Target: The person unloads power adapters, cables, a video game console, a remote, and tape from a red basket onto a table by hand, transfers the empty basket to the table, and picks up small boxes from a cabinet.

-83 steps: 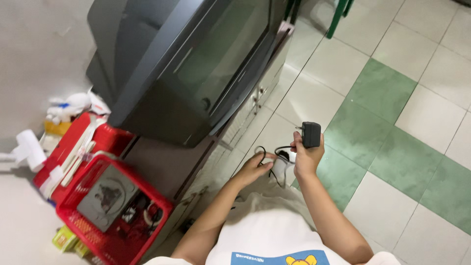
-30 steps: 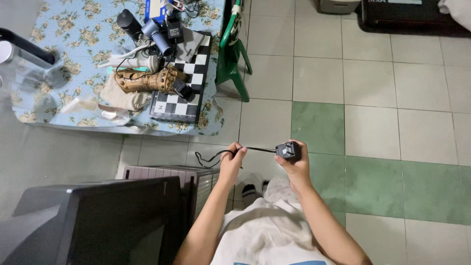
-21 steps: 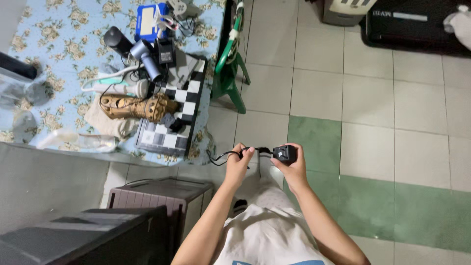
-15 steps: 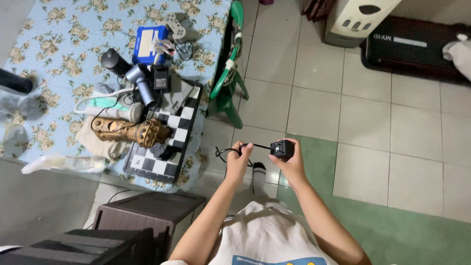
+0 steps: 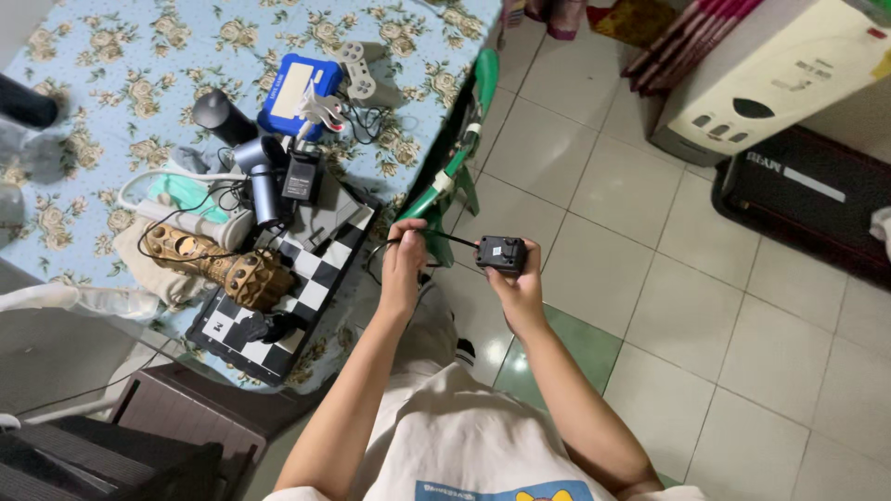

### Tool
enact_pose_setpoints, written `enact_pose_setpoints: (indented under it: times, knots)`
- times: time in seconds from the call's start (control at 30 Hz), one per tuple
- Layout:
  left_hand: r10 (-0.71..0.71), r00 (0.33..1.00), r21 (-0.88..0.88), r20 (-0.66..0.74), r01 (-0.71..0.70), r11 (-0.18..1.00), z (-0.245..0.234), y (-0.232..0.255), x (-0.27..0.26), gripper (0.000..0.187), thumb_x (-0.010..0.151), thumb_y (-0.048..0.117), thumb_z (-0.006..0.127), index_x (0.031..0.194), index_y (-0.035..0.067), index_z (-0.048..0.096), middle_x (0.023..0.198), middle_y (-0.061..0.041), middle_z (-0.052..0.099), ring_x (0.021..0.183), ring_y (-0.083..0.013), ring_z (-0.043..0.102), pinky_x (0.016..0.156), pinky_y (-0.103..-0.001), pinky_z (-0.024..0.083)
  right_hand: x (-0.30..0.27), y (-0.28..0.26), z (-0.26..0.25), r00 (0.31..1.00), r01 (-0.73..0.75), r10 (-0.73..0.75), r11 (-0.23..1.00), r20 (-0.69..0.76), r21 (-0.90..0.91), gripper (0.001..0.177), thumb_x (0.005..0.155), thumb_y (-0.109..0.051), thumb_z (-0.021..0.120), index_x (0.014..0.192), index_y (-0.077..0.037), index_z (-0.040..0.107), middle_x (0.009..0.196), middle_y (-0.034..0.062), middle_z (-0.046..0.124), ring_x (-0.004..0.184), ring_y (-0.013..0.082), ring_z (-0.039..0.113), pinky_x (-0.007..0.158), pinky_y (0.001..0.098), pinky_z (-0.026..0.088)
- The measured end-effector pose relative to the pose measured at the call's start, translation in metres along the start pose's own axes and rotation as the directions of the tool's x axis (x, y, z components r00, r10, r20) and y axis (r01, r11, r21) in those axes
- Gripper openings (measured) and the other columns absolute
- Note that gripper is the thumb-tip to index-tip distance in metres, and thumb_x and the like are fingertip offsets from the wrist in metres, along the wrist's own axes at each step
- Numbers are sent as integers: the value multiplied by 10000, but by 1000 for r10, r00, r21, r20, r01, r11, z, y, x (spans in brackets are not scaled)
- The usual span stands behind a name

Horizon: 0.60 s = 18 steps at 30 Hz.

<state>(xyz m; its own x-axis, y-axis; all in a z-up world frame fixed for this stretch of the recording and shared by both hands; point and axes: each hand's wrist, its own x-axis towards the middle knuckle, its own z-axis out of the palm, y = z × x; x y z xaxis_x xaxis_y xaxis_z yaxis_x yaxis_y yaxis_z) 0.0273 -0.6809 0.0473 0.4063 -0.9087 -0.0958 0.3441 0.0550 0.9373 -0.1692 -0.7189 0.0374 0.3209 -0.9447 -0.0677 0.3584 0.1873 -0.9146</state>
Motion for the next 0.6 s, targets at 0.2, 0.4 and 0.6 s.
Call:
enact_pose_setpoints:
  times: [0.2,0.4,0.6]
  knots:
    - [234,972,118,-40,-228,967,4,33,80,369,1098,357,463,1284,48,544,817,48,387,744,-68,343,681,-247,306,78,-16,16,992,-36,55,986,115,-161,538,891,-62,782,1332,-95,476,1254,98,682,1163,183,656,1010,313,530]
    - [351,929,269,-113,-312,911,-10,41,174,336,1136,357,430,1093,51,563,806,25,404,747,-86,350,689,-263,331,170,-5,28,978,5,48,967,201,-256,586,831,-78,849,1337,-85,552,1220,46,666,1141,143,646,993,305,536]
    - [343,918,415,-198,-239,878,-65,42,229,370,1131,366,444,1102,27,591,999,-37,590,941,-128,549,880,-284,455,256,17,67,984,17,34,961,177,-277,575,820,23,805,1328,-67,551,1210,61,662,1087,151,644,975,307,541]
